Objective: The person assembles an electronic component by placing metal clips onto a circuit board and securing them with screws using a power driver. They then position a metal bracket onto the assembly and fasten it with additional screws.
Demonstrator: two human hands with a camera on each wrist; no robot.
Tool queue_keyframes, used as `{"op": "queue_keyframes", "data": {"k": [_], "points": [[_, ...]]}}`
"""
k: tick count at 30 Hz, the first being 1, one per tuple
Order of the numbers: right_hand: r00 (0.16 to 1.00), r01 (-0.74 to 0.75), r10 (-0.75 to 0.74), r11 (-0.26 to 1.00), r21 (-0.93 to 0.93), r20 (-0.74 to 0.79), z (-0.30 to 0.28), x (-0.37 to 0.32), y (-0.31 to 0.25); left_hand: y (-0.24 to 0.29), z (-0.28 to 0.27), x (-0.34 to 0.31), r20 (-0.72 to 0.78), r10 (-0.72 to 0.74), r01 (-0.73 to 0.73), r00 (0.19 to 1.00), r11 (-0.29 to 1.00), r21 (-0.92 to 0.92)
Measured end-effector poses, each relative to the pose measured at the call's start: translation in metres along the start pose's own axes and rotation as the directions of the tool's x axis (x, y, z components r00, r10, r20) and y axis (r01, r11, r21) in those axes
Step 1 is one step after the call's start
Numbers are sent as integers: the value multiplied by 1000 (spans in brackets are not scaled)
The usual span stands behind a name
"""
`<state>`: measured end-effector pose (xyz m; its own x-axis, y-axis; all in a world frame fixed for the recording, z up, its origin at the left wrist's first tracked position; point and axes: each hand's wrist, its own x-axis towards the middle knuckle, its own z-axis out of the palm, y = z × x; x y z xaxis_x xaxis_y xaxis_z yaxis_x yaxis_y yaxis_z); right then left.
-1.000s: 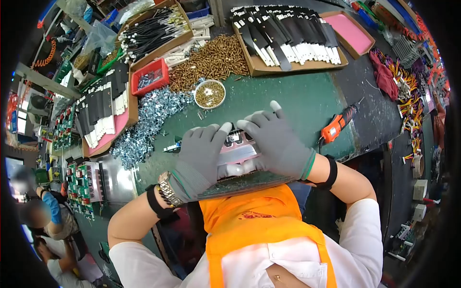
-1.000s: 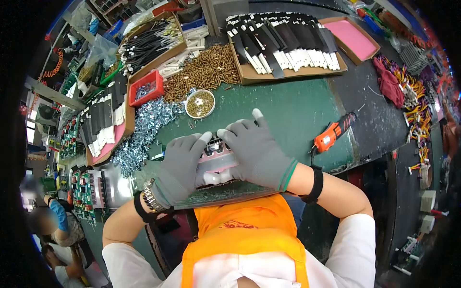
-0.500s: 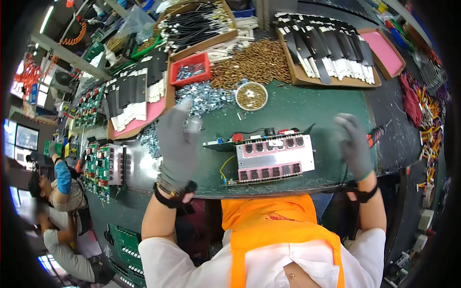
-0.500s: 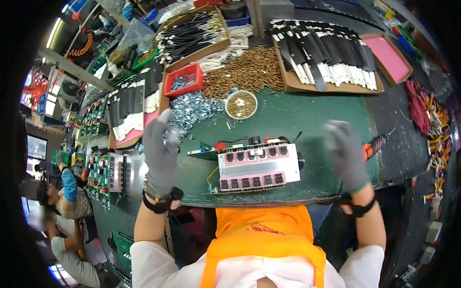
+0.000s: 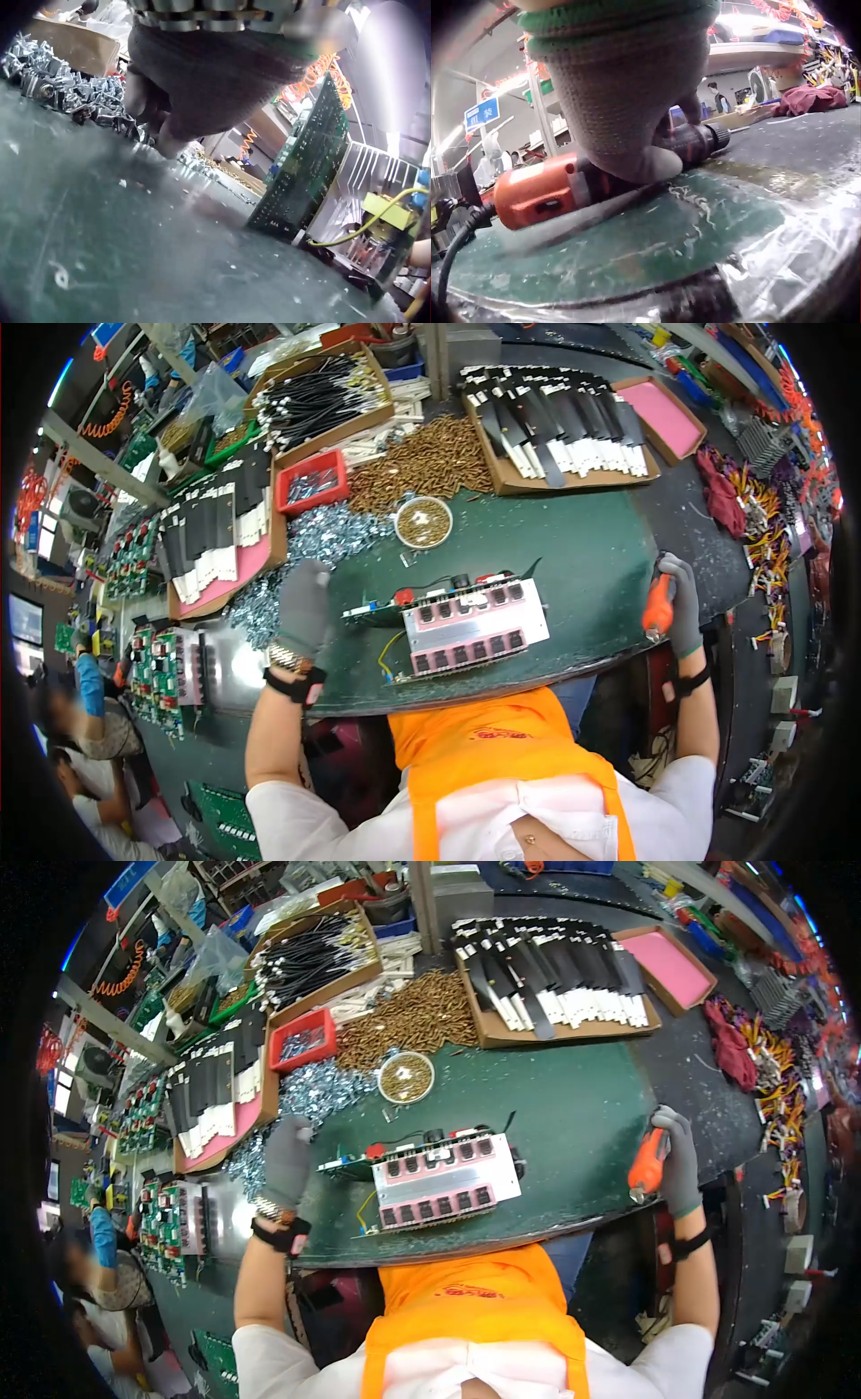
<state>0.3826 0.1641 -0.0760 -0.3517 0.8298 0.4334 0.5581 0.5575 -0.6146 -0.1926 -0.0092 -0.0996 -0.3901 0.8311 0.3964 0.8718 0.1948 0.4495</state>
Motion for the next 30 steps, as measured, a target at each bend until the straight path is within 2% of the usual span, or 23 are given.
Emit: {"op": "queue_keyframes", "data": {"k": [1, 2, 3, 4, 6, 7, 8, 10, 11, 13, 14, 15, 16, 17, 19, 22, 23, 30], "points": [[994, 53, -46, 996, 74, -99, 1, 2, -34, 13, -6, 4, -1, 0, 0, 1000, 1000, -14], [977, 111, -81, 983, 147, -198, 1, 7, -71, 34, -25, 11, 54, -136, 146, 989, 945, -292], [982, 136, -145, 988, -78, -125, -9, 5, -76, 54, -45, 15, 145, -250, 288, 957, 798, -530], [993, -6, 22, 990, 139, -113, -17, 9, -87, 75, -60, 17, 151, -246, 288, 957, 799, -528], [976, 44, 69, 866, 498, -208, -22, 16, -121, 117, -77, 23, 392, -145, 392, 909, 621, -679], [974, 135, 34, 708, 693, -225, -16, 26, -131, 126, -77, 19, 510, -81, 460, 856, 569, -682], [969, 215, 0, 500, 839, -249, -9, 39, -142, 138, -74, 17, 508, -67, 453, 858, 564, -690], [945, 254, 193, 75, 964, -264, -3, 55, -174, 164, -64, 11, 693, 103, 641, 714, 302, -705], [940, 282, 194, 29, 959, -282, 1, 63, -186, 171, -60, 8, 692, 110, 639, 714, 303, -707], [933, 311, 197, -18, 950, -301, 11, 72, -201, 178, -49, 1, 748, 184, 687, 638, 305, -660], [964, 265, -1, -138, 954, -267, 15, 73, -204, 179, -45, -2, 751, 184, 689, 634, 307, -657], [948, 193, -201, -245, 950, -245, 21, 74, -212, 178, -41, -4, 793, 194, 754, 577, 246, -609], [946, 198, -210, -231, 952, -248, 27, 74, -226, 178, -37, -7, 830, 208, 812, 518, 185, -553], [943, 204, -218, -218, 955, -251, 33, 75, -242, 179, -32, -9, 839, 219, 838, 498, 129, -530], [912, 318, -206, -187, 929, -354, 43, 76, -268, 184, -34, -12, 846, 213, 850, 488, 105, -517], [878, 372, -251, -176, 911, -407, 47, 78, -265, 189, -35, -13, 855, 193, 866, 481, 49, -498], [850, 359, -326, -220, 907, -415, 49, 80, -262, 189, -35, -13, 858, 176, 870, 483, 16, -493], [805, 300, -439, -278, 912, -399, 55, 84, -260, 187, -34, -16, 851, 177, 862, 495, 26, -507]]}}
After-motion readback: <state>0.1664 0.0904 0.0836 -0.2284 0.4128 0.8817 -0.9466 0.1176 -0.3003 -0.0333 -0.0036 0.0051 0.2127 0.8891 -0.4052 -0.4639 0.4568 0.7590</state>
